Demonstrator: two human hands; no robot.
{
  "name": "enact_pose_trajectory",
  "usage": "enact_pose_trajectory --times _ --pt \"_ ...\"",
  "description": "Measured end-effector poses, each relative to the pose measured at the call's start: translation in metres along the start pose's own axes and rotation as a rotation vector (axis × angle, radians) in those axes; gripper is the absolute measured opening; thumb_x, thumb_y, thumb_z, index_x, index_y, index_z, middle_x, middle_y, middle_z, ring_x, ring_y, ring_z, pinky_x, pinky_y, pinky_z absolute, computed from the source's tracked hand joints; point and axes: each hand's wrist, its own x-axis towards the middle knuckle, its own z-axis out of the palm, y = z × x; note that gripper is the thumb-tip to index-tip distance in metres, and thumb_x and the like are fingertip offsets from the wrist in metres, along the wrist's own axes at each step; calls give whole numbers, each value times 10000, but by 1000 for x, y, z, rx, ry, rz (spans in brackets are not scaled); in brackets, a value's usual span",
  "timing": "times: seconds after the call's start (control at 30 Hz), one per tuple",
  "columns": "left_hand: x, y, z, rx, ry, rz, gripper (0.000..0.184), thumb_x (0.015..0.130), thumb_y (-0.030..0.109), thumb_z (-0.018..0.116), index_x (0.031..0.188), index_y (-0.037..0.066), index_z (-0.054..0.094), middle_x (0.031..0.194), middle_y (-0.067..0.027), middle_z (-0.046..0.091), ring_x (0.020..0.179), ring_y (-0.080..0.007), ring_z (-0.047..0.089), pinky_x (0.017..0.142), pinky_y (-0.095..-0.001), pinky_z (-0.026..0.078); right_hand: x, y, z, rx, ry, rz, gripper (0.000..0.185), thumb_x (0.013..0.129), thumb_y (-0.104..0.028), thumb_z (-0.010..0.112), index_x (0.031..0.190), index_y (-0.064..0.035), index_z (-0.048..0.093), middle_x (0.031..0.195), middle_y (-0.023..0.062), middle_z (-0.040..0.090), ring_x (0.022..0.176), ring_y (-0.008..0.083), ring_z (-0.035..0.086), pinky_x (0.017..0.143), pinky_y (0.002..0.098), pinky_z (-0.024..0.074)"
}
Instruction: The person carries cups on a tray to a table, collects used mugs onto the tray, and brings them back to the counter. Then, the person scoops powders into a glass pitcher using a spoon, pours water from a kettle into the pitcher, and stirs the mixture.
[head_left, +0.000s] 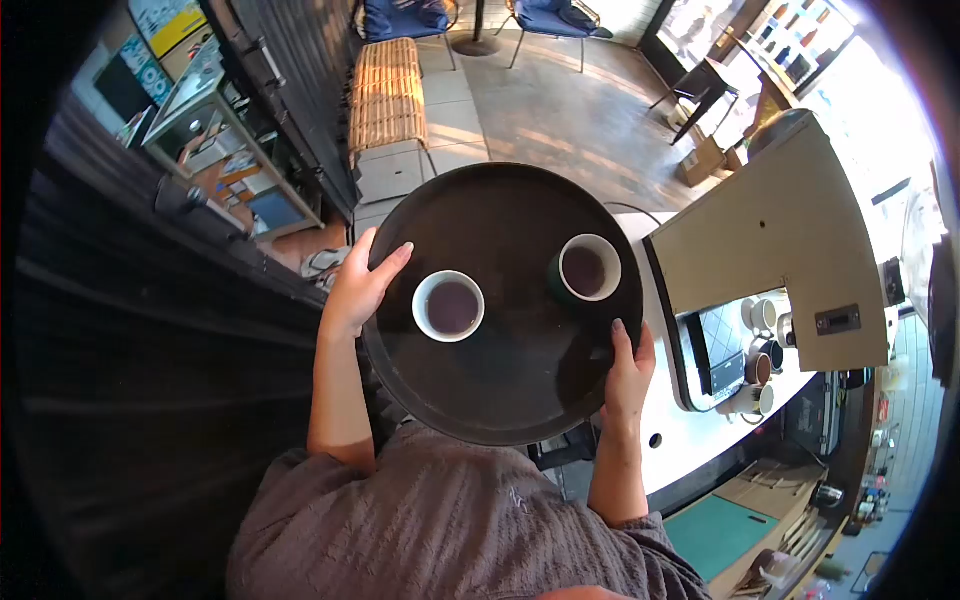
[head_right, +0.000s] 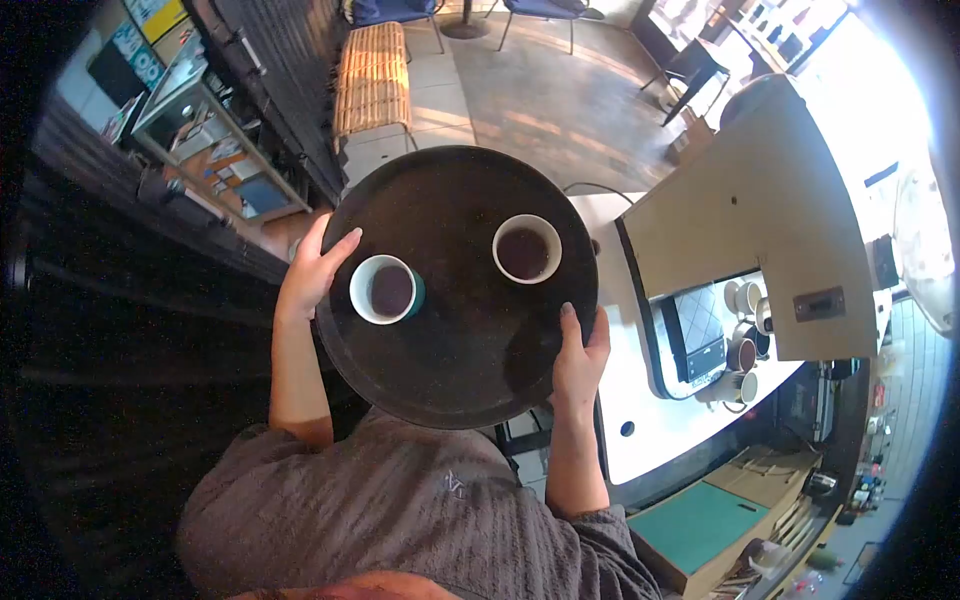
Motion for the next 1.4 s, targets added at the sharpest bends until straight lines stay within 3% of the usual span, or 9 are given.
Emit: enact_pose_trajectory --times 0.2,0.5,0.63,0.7,0.97,1.0,1.03,1.3,1.4 --pt "119 1 -37 11 -112 41 374 912 227 653 1180 -7 538 1065 -55 630 968 -112 568 853 -261 451 50 -14 88 7 114 39 348 954 -212 555 1224 8 544 1125 86 618 1030 155 571 913 278 436" --pt "214 3 -111 40 -5 67 367 918 203 638 1184 -27 534 1078 -62 629 988 -120 566 882 -265 440 130 8 197 22 221 18 381 1005 -259 461 1220 44 544 1105 74 606 1036 139 537 915 270 412" --pt "246 11 -131 -6 -25 96 365 919 212 636 1184 -19 539 1065 -58 631 989 -114 562 885 -267 436 161 1 235 67 92 39 399 1002 -262 473 1243 48 539 1123 76 607 1039 135 534 918 265 409" --pt "264 14 -137 9 20 11 352 921 218 632 1179 -7 551 1051 -43 631 980 -104 558 882 -259 430 180 -2 251 18 59 79 469 974 -291 535 1294 51 507 1246 105 569 1170 157 503 1001 272 375" --pt "374 12 -132 -43 74 -35 292 913 218 630 1129 21 610 1047 -18 634 992 -95 554 894 -234 403 282 -1 306 89 18 39 439 972 -288 545 1260 43 546 1183 66 605 1126 131 515 1006 257 349" --pt "392 9 -131 -101 74 -51 300 911 217 627 1138 20 610 1059 -21 637 1000 -98 557 895 -232 403 300 4 308 62 14 12 436 973 -287 544 1258 43 549 1179 62 610 1121 130 517 1010 257 344" --pt "414 8 -128 -161 74 -61 309 909 216 624 1147 19 609 1070 -24 640 1008 -101 561 895 -231 402 320 8 314 51 42 -37 392 994 -271 511 1227 40 561 1083 34 627 1008 88 531 907 228 386" --pt "546 20 -88 -819 -173 -489 332 928 192 551 1185 -17 574 1127 -115 652 1004 -239 646 887 -381 520 451 1 344 158 38 -18 382 999 -261 497 1234 34 560 1111 32 624 1028 97 536 929 240 390" --pt "590 27 -74 -841 -227 -508 337 935 199 541 1195 -14 571 1140 -130 648 1020 -253 643 897 -396 522 491 -10 358 133 105 -7 376 999 -262 496 1223 32 567 1101 30 627 1027 97 537 929 240 389"
